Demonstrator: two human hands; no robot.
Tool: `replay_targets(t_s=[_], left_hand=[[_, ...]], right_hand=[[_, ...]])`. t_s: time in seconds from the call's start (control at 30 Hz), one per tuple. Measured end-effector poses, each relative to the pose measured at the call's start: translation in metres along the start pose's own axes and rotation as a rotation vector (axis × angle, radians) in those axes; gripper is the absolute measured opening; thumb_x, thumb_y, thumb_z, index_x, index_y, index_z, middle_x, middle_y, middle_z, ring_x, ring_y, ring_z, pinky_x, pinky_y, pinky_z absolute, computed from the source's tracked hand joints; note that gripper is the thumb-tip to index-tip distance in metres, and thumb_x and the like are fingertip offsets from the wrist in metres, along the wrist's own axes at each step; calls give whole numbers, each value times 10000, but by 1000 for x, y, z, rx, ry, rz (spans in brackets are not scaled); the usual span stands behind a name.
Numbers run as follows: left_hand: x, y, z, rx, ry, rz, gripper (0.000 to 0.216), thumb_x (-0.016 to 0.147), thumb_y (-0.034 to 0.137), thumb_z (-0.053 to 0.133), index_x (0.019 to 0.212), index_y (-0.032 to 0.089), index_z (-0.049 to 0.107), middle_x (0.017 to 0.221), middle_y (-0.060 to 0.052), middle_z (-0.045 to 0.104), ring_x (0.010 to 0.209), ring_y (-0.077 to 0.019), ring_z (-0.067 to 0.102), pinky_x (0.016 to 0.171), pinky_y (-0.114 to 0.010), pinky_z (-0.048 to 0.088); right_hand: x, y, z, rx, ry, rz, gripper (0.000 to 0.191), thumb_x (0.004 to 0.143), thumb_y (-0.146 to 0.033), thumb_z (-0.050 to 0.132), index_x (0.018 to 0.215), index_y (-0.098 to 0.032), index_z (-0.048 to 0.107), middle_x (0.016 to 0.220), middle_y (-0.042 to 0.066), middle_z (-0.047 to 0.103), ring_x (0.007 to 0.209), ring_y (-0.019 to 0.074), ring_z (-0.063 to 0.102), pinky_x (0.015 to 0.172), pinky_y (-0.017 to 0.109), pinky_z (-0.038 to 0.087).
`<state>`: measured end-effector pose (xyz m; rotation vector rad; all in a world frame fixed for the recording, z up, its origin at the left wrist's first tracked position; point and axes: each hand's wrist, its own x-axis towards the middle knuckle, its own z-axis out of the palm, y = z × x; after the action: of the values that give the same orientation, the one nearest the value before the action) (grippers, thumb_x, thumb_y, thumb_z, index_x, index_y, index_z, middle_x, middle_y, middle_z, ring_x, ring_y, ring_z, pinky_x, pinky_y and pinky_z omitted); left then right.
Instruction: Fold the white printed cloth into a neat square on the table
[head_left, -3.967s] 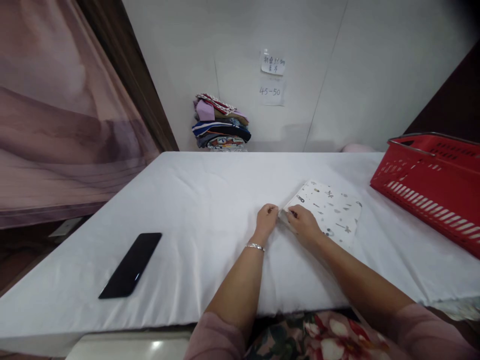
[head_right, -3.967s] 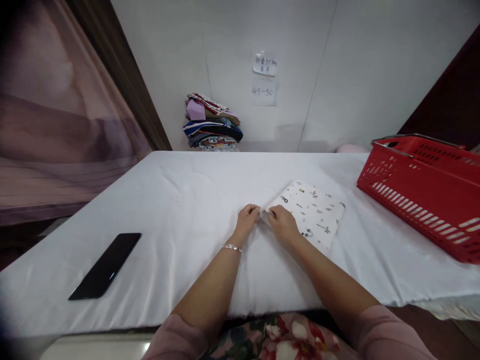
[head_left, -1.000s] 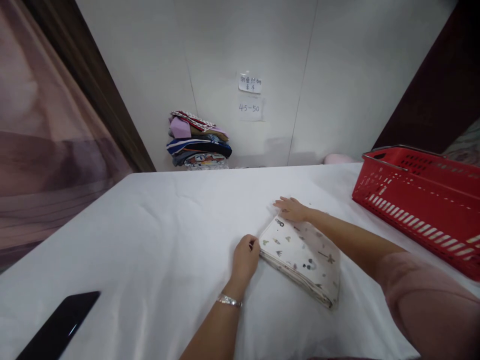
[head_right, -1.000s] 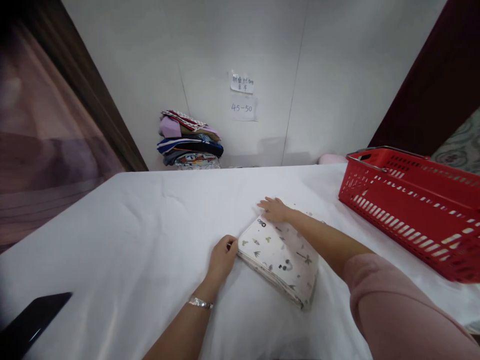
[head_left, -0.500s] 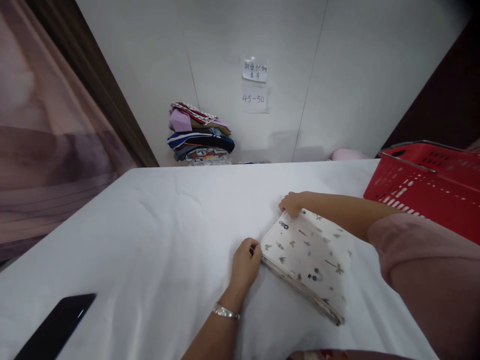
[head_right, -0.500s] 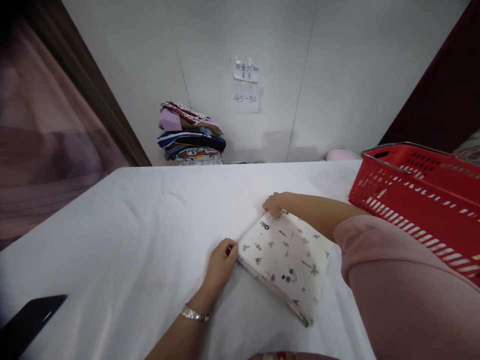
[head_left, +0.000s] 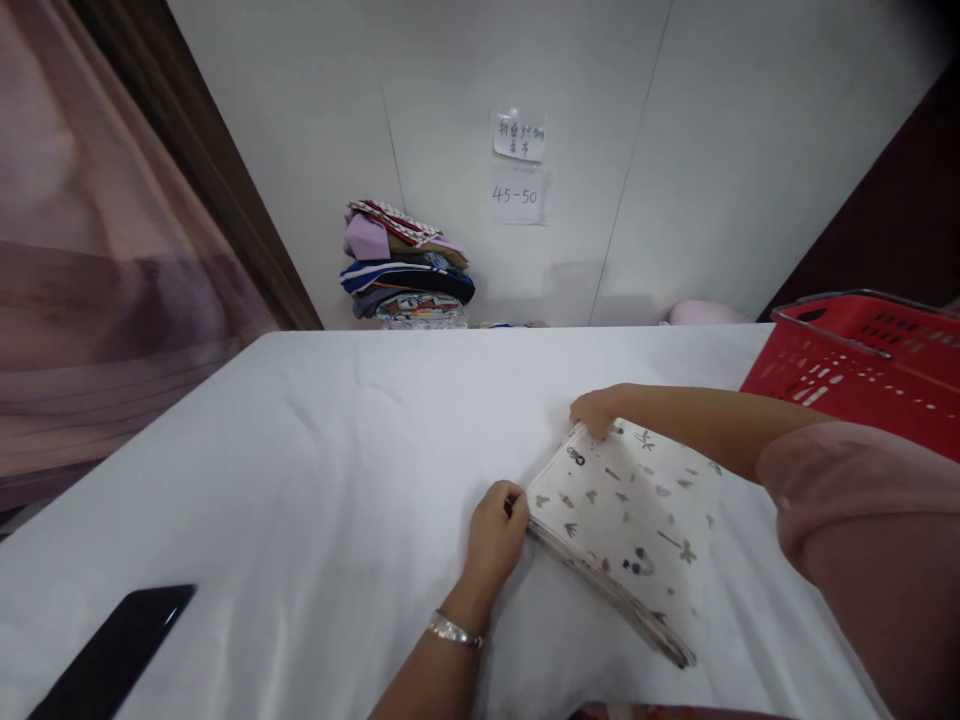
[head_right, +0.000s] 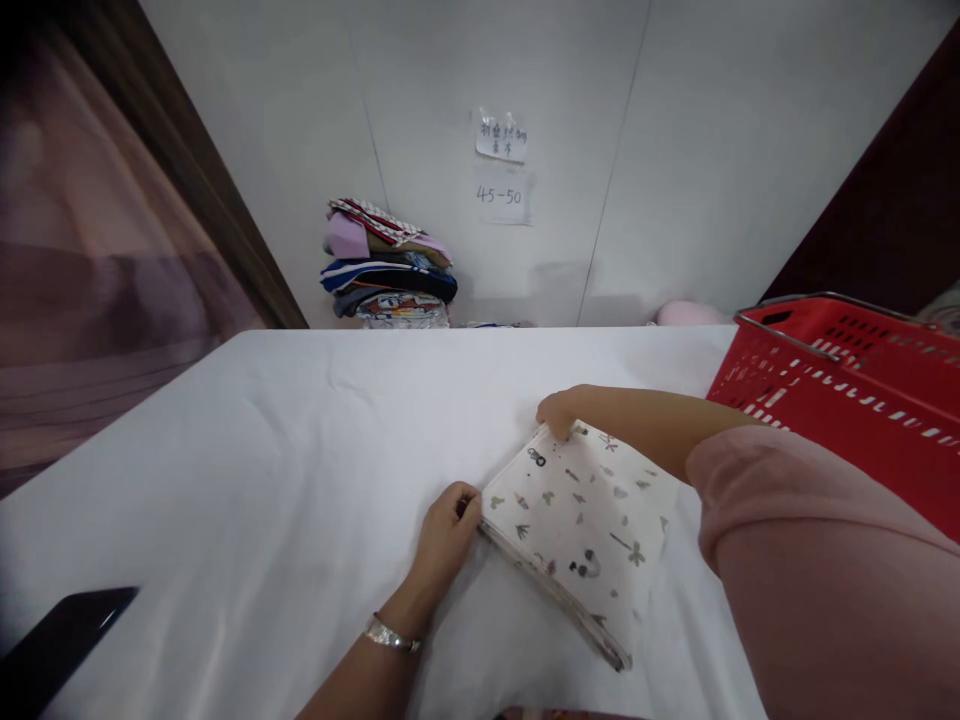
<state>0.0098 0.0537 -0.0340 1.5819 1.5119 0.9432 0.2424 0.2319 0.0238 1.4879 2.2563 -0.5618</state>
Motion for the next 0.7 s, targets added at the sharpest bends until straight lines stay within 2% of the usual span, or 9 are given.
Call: replay_targets(t_s=[0.1,0.2,0.3,0.37,0.43,0.5,0.57,0.63,0.7], left_hand=[[0,1,0,11,31,43,119,793,223,458,713,206,545,722,11,583,673,-134,524,628,-247,389],[0,-1,1,-11,54,126,105,781,192,459,754,205,560,901,-19,617,826,-153,562,739,-268,428],[2,-5,1,-68,2,114,205,793,195,470,954,216,594,1085,-38,626,982,-175,575,851,-302,437],[4,-6,1,-113,-70,98,333,816,205,460,1132,228,563,1152,-45,626,1040,-181,576,908,-323,429],[4,-5,-1,-131,-137,115,407,840,215,439,1237,235,524,1213,-48,612,1108,-183,556,977,-340,393],[3,1,-3,-130,-179,133,422,862,260,433,1276,238,515,1270,-51,582,1167,-191,524,1020,-345,358],[-1,9,-6,-124,-213,124,475,861,351,474,1322,236,483,1274,-68,579,1154,-210,539,999,-342,376],[-5,20,-9,-91,-223,118,621,794,440,579,1361,227,440,1245,-87,598,1095,-232,576,938,-330,420],[-9,31,-12,-14,-244,159,704,701,477,672,1329,224,478,1194,-80,628,1037,-242,600,870,-306,451]], right_hand=[[-12,0,-8,-45,-5,13,315,392,-21,715,595,-249,636,696,10,649,713,261,591,716,424,468],[-30,0,-19,-70,16,-24,243,446,-106,747,596,-253,623,699,4,648,770,254,592,804,419,439],[-57,-3,-30,-104,62,-133,89,589,-193,689,641,-241,634,688,-8,643,812,215,597,977,428,312],[-79,-8,-37,-154,81,-184,103,588,-149,661,607,-240,618,645,-21,624,794,204,596,1048,441,198],[-101,-14,-42,-170,106,-196,165,546,-103,660,541,-247,578,595,-33,596,778,205,593,1072,444,142],[-123,-20,-46,-128,144,-181,194,533,-95,659,507,-253,549,565,-36,575,770,203,590,1065,430,163],[-145,-28,-49,-97,187,-174,201,538,-82,649,511,-253,546,560,-29,572,766,201,580,1020,409,236],[-166,-37,-50,-131,220,-167,215,526,-48,638,526,-245,553,562,-13,574,760,209,565,926,393,318],[-186,-46,-51,-217,239,-137,211,523,-38,631,578,-235,577,603,6,593,751,216,557,798,366,370]])
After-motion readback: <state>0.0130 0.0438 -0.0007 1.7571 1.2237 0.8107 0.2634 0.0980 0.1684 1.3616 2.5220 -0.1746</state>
